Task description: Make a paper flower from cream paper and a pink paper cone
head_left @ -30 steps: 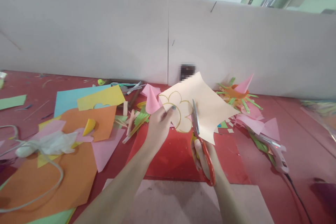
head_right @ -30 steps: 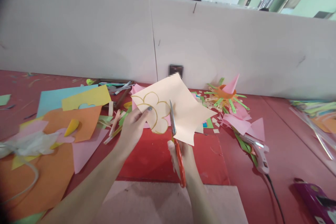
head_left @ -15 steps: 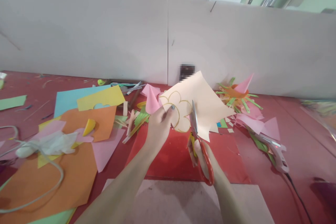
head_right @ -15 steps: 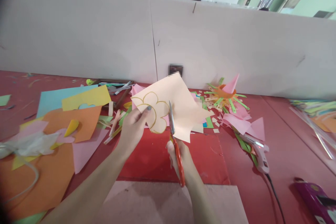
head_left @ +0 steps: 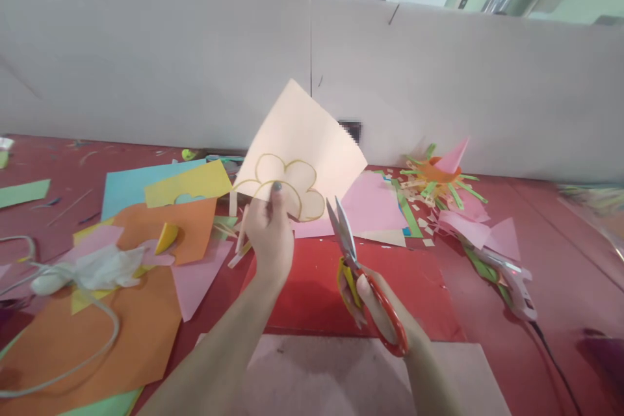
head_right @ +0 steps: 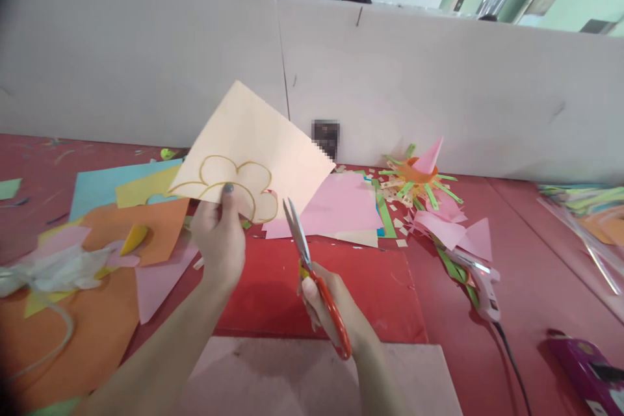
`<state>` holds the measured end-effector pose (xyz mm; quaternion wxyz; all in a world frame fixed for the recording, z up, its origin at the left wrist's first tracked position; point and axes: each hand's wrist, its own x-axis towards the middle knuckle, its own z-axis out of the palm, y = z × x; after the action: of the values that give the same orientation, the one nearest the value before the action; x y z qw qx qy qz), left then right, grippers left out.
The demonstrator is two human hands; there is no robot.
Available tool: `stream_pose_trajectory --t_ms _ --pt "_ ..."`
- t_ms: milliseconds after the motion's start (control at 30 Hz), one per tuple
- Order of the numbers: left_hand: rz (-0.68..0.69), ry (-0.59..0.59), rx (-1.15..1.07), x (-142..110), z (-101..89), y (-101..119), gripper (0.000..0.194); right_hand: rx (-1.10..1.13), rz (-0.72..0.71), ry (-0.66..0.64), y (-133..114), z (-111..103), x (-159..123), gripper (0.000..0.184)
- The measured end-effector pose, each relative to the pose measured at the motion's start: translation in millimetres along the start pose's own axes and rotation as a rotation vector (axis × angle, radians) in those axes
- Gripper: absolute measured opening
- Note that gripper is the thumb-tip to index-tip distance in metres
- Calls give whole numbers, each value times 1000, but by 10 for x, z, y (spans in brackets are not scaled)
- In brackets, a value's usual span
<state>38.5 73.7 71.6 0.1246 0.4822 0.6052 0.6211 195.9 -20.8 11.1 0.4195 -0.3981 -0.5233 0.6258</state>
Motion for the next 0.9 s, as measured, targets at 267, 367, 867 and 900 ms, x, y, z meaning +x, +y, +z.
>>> stream_pose_trajectory --t_ms 267,367,867,900 --pt "29 -273 20 -70 30 86 36 17 -35 1 -26 -75 18 43" --pt "46 -406 -6 -73 38 92 37 17 -85 25 -53 -98 18 45" --pt "95 -643 -17 -157 57 126 30 -122 -119 276 -48 -103 59 43" --pt "94 -646 -18 -159 57 129 30 -125 -113 283 -49 -104 57 44"
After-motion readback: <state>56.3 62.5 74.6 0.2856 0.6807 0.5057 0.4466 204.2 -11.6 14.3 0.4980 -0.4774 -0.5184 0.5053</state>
